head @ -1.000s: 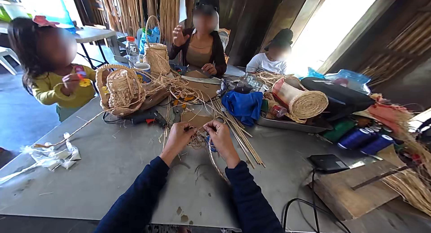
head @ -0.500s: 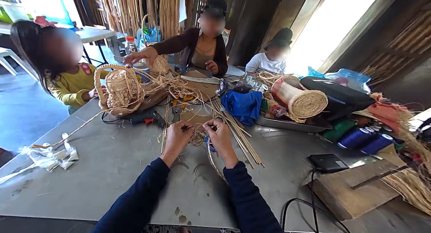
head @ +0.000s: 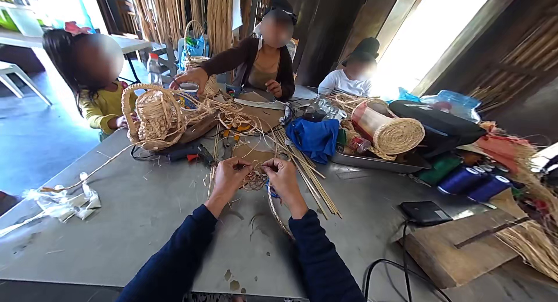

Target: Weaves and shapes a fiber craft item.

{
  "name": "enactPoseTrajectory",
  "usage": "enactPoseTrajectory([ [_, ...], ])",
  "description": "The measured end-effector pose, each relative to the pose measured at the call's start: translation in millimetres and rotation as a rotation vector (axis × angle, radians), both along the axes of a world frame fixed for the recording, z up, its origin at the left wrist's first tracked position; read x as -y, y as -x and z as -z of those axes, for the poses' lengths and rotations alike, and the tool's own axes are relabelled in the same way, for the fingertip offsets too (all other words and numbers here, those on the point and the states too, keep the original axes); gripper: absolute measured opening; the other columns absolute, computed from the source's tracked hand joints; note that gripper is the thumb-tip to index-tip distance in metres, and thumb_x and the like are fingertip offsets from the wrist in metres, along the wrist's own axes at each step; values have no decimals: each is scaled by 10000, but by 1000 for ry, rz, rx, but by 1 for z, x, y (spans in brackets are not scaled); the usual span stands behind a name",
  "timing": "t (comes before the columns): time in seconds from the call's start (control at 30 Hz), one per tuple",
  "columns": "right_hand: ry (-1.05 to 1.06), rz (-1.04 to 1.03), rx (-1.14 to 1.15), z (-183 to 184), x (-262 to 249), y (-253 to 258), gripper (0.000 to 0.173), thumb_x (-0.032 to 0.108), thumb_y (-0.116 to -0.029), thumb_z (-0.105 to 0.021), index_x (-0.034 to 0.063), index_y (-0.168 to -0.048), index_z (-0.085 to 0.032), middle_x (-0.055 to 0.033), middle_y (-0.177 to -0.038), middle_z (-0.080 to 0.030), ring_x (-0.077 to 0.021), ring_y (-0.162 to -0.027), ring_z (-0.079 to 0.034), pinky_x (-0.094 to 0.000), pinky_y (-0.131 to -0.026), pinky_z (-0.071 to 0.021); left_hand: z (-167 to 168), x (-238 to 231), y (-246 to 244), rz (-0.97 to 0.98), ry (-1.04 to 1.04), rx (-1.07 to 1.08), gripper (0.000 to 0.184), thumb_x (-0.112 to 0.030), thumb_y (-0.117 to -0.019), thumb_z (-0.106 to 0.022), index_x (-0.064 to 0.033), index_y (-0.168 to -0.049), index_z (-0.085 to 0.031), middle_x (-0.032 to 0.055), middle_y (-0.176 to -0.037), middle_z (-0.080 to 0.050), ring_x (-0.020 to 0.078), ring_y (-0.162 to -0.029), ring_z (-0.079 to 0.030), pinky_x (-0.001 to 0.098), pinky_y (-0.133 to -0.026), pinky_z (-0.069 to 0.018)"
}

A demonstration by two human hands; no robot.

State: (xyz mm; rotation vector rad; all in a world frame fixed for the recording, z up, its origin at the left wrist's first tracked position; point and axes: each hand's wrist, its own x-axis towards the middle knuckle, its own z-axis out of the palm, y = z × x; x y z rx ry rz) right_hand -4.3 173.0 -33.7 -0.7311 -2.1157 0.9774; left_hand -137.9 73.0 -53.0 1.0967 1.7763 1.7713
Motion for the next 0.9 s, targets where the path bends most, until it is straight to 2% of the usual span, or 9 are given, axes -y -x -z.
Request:
enactPoseTrajectory([
  [0.07,-9,-1,3,-1,-3,-2,106,53,-952,-659,-14,-960,-742,-65,-849,-715,-65,-754,-644,-243,-739,-524,-1,0,0,42,-44,59,91,-55,-953,-675,19,-994,-710,48,-894,-717,80,-803,-684,279,-785,-577],
  [0.13,-8,-6,26,-1,-5,-3,120,54,-965,-645,-25,-985,-733,-82,-869,-715,-92,-787,-652,-273,-778,-528,-4,1,0,39,-63,135,215,-143,-1048,-557,25,-1016,-688,40,-873,-712,78,-787,-687,272,-763,-581],
  [0.2,7,4,44,-3,-8,-5,130,61,-981,-629,-23,-1002,-726,-84,-882,-712,-101,-801,-656,-285,-795,-529,-8,2,3,4,-53,206,378,-222,-1115,-417,61,-1132,-666,102,-977,-722,129,-865,-704,306,-809,-582],
  [0.27,5,24,51,-2,-11,-6,146,77,-986,-622,-19,-1011,-729,-84,-891,-716,-110,-813,-664,-297,-808,-534,-11,3,9,-46,-76,309,429,-231,-1132,-348,81,-1163,-642,140,-1017,-712,168,-887,-706,320,-806,-580],
  [0.37,-37,63,92,-1,-11,-6,172,104,-991,-618,-18,-1025,-735,-107,-916,-723,-171,-852,-682,-366,-835,-539,-10,3,18,-132,-136,380,394,-200,-1128,-360,76,-1127,-641,130,-973,-711,157,-837,-707,303,-759,-586],
  [0.57,-77,95,200,-2,-5,-6,192,103,-996,-605,-19,-1066,-735,-144,-982,-735,-251,-938,-701,-446,-886,-536,-2,1,16,-174,-126,179,301,-163,-1098,-453,50,-1108,-666,96,-999,-723,106,-867,-715,275,-778,-595],
  [0.63,-54,80,250,-2,-3,-4,202,103,-1003,-592,-16,-1094,-728,-150,-1011,-732,-264,-969,-699,-462,-903,-532,1,2,15,-166,-55,44,289,-159,-1091,-483,56,-1143,-669,132,-1056,-714,138,-929,-711,310,-841,-588],
  [0.73,-53,66,356,-4,2,-1,217,136,-1010,-593,-1,-1117,-723,-162,-1037,-726,-290,-1005,-690,-496,-912,-520,5,2,14,-158,31,-151,291,-168,-1081,-513,54,-1158,-684,195,-1089,-716,253,-988,-716,438,-920,-567],
  [0.9,-83,75,465,-6,7,1,240,161,-1021,-577,8,-1144,-717,-177,-1085,-718,-315,-1063,-680,-514,-937,-508,6,3,14,-153,52,-224,284,-165,-1074,-531,53,-1158,-693,202,-1084,-718,273,-985,-719,459,-926,-565],
])
